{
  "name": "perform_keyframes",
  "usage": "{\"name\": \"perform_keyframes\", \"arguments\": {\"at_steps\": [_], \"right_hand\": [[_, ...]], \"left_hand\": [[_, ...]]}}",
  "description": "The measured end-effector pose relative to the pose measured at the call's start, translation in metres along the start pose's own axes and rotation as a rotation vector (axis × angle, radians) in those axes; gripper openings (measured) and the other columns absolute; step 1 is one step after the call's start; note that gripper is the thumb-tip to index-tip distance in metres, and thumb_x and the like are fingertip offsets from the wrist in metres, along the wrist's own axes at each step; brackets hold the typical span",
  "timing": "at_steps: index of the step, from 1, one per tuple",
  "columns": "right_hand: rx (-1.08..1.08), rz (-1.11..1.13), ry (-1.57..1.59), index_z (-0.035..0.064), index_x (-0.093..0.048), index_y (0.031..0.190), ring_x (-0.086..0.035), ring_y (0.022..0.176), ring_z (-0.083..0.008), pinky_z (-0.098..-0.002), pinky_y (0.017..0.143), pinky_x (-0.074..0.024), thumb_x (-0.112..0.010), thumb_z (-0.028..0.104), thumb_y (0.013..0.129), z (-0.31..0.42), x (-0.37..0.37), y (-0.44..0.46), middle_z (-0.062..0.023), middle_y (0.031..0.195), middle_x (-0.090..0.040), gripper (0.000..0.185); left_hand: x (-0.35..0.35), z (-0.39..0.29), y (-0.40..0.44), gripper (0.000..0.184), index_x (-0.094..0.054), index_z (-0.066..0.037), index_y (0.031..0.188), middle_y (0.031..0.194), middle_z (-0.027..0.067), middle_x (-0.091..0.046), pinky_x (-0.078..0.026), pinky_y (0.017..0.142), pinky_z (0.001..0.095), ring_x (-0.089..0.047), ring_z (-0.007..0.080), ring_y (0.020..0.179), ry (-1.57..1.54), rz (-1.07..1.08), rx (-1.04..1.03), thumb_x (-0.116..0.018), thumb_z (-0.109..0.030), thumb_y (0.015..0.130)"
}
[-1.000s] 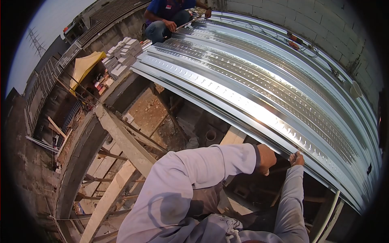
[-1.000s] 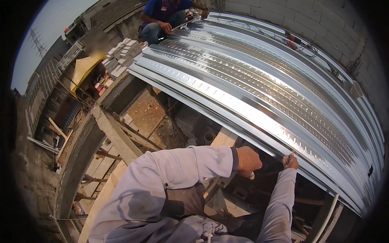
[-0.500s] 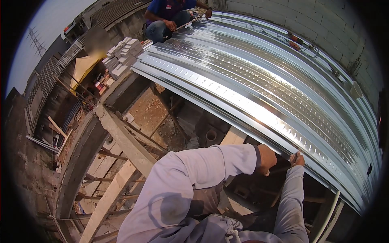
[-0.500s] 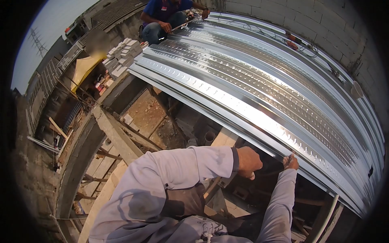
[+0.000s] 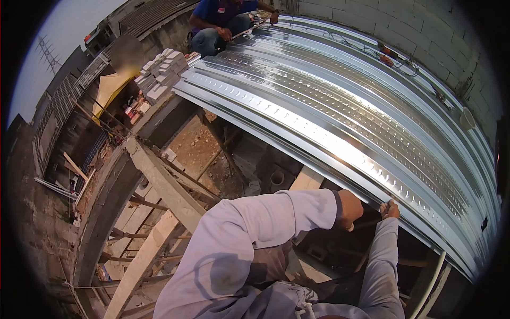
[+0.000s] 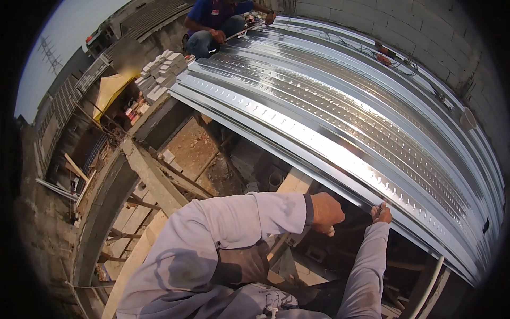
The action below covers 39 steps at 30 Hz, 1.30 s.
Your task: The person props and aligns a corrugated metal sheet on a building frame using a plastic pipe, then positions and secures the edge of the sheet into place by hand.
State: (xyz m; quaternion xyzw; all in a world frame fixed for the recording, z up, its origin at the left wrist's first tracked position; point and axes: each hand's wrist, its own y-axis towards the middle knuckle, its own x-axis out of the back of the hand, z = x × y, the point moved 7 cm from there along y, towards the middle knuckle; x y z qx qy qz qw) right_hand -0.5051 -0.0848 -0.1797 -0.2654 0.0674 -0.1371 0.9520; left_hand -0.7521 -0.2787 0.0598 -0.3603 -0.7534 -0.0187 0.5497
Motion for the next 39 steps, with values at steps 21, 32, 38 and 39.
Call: {"name": "perform_keyframes", "arguments": {"at_steps": [21,32,38,39], "right_hand": [[-0.005,0.010,0.001,0.0015,-0.051,0.080,-0.056,0.062,-0.0220,-0.0294,0.052,-0.0467,-0.052,0.022,0.077,-0.002,0.002,0.008,-0.0113,0.072,-0.055,0.021],[-0.011,-0.013,0.011,0.0023,-0.051,0.079,-0.056,0.061,-0.0222,-0.0303,0.054,-0.0473,-0.052,0.023,0.078,-0.002,0.001,0.004,-0.0099,0.070,-0.054,0.021],[0.001,-0.014,-0.005,0.0026,-0.051,0.078,-0.055,0.060,-0.0214,-0.0300,0.053,-0.0472,-0.051,0.023,0.079,-0.002,0.002,0.005,-0.0092,0.069,-0.054,0.020],[-0.003,-0.017,-0.003,0.0025,-0.051,0.077,-0.055,0.060,-0.0213,-0.0300,0.052,-0.0471,-0.051,0.023,0.079,-0.002,0.002,0.004,-0.0092,0.069,-0.054,0.020]], "left_hand": [[0.003,-0.002,-0.002,0.032,-0.059,-0.005,0.084,0.081,0.0125,-0.059,-0.044,0.069,0.0349,-0.056,0.0274,0.081,0.011,0.016,0.002,-0.057,-0.035,0.071],[0.003,-0.003,-0.002,0.032,-0.059,-0.005,0.083,0.081,0.0127,-0.060,-0.045,0.067,0.0350,-0.057,0.0274,0.081,0.019,0.036,0.009,-0.057,-0.035,0.071],[0.002,-0.001,-0.002,0.032,-0.059,-0.005,0.083,0.081,0.0125,-0.060,-0.045,0.068,0.0352,-0.057,0.0273,0.081,0.008,0.030,0.011,-0.057,-0.035,0.071],[0.002,-0.002,-0.002,0.032,-0.059,-0.005,0.083,0.081,0.0125,-0.060,-0.045,0.068,0.0352,-0.057,0.0273,0.081,0.007,0.030,0.008,-0.057,-0.035,0.071]]}}
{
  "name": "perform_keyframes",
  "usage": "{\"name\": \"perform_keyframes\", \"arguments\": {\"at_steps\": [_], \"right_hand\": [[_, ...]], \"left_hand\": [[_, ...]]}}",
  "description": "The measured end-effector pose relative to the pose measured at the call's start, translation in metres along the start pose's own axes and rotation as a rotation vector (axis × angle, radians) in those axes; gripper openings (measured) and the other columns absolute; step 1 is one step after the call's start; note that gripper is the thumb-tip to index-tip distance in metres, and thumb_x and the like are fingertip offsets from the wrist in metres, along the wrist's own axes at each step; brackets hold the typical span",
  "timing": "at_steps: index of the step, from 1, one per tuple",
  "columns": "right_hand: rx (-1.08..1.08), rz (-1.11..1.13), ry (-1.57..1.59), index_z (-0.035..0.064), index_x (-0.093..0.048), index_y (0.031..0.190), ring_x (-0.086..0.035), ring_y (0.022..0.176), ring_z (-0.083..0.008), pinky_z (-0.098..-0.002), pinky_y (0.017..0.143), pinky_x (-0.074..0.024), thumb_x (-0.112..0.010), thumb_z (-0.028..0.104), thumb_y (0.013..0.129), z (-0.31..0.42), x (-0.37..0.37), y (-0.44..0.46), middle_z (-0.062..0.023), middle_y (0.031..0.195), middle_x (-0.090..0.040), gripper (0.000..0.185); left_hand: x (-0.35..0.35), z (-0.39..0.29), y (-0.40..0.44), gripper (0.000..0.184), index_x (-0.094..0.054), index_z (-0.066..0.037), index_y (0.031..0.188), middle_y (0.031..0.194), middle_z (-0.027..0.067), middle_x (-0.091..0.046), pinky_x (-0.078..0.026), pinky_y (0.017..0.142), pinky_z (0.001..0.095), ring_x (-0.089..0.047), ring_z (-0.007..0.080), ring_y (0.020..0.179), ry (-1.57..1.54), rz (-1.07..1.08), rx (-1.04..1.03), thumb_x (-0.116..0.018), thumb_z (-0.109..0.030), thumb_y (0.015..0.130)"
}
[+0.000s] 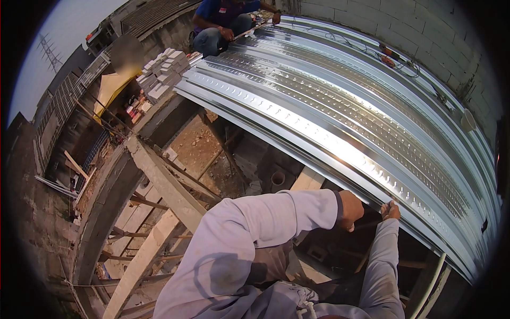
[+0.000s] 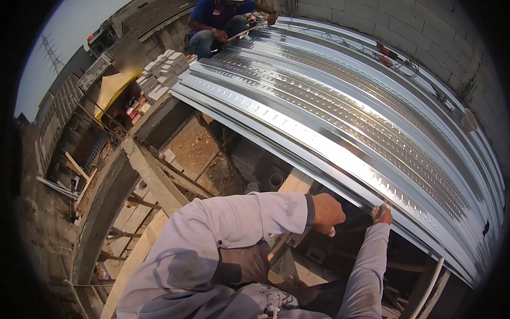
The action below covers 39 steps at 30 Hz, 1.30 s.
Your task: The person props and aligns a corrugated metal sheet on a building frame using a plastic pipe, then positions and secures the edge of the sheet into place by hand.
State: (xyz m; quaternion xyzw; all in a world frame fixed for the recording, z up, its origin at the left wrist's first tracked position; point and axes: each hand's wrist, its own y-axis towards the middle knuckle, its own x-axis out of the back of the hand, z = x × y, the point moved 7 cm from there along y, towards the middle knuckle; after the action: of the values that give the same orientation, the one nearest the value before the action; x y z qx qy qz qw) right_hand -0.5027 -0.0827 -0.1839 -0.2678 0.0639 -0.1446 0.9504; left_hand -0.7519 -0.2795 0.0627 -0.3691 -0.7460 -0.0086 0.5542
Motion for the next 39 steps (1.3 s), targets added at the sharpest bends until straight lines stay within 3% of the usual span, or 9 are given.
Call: {"name": "perform_keyframes", "arguments": {"at_steps": [39], "right_hand": [[-0.002,-0.018,0.008,0.0023,-0.051,0.077,-0.055,0.058,-0.0211,-0.0286,0.049,-0.0459,-0.053,0.023,0.077,0.002,-0.001,-0.004,-0.0107,0.068,-0.055,0.021]], "left_hand": [[0.003,0.000,-0.002,0.032,-0.060,-0.006,0.081,0.079,0.0125,-0.060,-0.045,0.066,0.0349,-0.057,0.0275,0.078,0.006,-0.052,-0.015,-0.058,-0.035,0.069]]}}
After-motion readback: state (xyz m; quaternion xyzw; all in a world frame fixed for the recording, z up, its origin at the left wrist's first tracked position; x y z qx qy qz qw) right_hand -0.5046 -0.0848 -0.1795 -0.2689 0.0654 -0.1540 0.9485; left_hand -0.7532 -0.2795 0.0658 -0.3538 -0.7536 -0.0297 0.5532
